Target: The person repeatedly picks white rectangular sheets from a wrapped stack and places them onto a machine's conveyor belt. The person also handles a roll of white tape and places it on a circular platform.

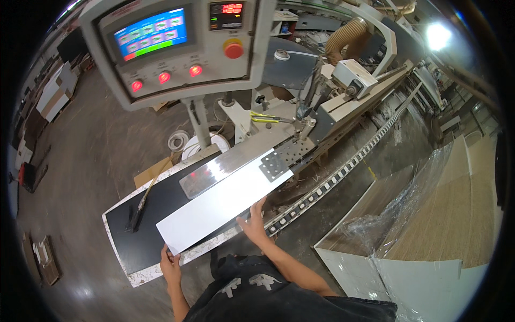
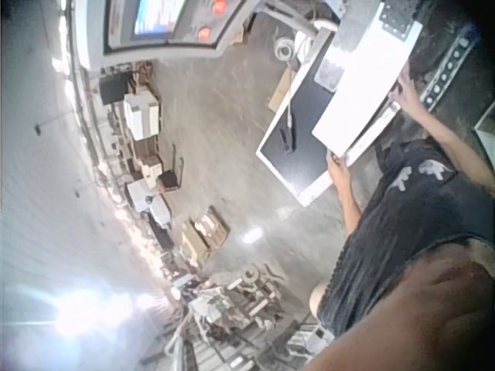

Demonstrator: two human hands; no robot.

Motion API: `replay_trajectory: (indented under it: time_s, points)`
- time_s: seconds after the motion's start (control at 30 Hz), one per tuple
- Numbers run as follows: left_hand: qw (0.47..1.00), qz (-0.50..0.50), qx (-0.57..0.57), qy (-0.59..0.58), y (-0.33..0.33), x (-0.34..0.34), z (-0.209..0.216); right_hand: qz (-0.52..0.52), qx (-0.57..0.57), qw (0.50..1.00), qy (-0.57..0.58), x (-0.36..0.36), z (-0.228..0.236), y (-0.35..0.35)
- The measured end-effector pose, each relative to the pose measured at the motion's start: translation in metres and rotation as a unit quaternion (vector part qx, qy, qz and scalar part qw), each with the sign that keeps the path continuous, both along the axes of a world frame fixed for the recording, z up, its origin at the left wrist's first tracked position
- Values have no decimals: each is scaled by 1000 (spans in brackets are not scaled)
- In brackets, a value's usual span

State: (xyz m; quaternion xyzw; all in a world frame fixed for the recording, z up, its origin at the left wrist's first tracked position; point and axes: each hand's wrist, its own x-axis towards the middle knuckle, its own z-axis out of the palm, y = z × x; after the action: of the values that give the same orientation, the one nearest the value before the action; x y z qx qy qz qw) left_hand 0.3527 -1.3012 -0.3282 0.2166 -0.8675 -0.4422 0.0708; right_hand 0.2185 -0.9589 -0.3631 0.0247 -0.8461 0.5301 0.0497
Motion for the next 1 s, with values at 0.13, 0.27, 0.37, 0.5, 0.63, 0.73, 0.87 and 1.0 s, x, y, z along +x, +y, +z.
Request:
replay_trajectory:
  time_s: [0.13, 0.27, 0.37, 0.5, 0.63, 0.73, 0.87, 1.0]
  points:
    - [1000, 4, -8, 22, 27, -10, -12, 10, -36, 998, -41, -14, 11, 28]
    - [999, 5, -45, -8, 64, -30, 3, 8, -33, 999, -37, -32, 15, 62]
    - [991, -38, -119, 50, 90, -44, 11, -1, -19, 1000, -20, -46, 13, 85]
    - [967, -79, -232, 68, 121, -62, 25, -10, -2, 1000, -24, -63, 18, 114]
    - [969, -87, -220, 76, 146, -79, 28, -14, -108, 993, -51, -87, 1, 145]
    - [943, -124, -303, 62, 160, -94, 30, -28, -81, 995, -44, -104, -5, 167]
    - [934, -148, -302, 123, 183, -118, 11, -59, -125, 989, -55, -125, 3, 211]
    - [944, -183, -253, 107, 204, -140, 0, -65, -466, 850, -237, -113, 58, 226]
